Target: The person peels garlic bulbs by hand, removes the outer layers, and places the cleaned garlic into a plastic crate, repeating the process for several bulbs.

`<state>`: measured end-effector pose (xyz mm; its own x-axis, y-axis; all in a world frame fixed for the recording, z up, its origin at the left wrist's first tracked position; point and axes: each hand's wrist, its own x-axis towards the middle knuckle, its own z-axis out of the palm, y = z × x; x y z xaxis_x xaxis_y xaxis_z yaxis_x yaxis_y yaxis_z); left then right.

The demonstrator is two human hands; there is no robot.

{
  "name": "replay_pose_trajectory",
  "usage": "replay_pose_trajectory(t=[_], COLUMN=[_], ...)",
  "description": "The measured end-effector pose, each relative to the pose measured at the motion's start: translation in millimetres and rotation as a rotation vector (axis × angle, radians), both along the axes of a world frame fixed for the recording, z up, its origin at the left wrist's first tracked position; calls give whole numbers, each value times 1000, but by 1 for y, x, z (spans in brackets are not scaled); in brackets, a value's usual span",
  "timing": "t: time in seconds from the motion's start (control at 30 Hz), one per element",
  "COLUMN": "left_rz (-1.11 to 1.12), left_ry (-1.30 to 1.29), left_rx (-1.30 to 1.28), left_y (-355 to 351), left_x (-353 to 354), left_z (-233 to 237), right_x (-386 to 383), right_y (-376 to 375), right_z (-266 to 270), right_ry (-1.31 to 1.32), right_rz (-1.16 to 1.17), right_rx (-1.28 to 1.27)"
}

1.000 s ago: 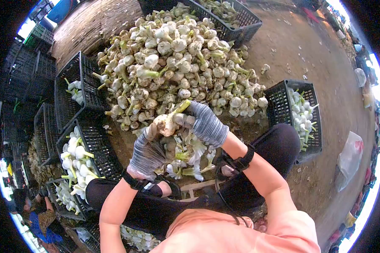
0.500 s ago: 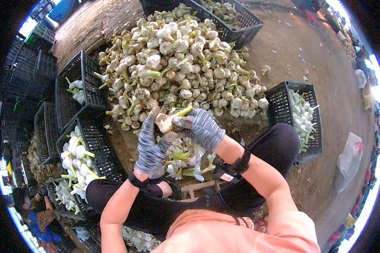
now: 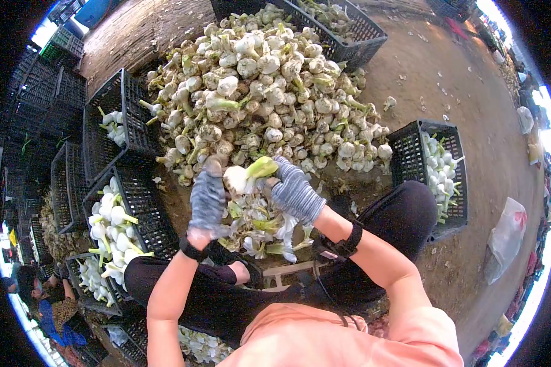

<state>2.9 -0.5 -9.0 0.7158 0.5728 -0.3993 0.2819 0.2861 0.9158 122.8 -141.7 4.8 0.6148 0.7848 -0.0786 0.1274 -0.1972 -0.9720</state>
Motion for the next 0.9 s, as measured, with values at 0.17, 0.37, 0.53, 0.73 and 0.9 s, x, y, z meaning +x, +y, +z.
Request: replay_pose_trajectory(t=[0.17, 0.37, 0.53, 0.73, 0.9], left_rz=[-72, -152, -163, -327, -371], left_ry=[-140, -359, -248, -208, -311], left_rx=[439, -560, 541, 551, 160], left_y=[-38, -12, 2, 10, 11], left_x=[1, 4, 2, 1, -1], left_z=[24, 19, 31, 45, 52], right_x=[1, 6, 6, 14, 37], right_y=[-3, -8, -9, -11, -11], right_z=[16, 11, 17, 2, -77], right_ry=[-24, 1176, 526, 391, 207], right_rz=[-20, -71, 45, -69, -130], right_rx=[91, 347, 406, 63, 74])
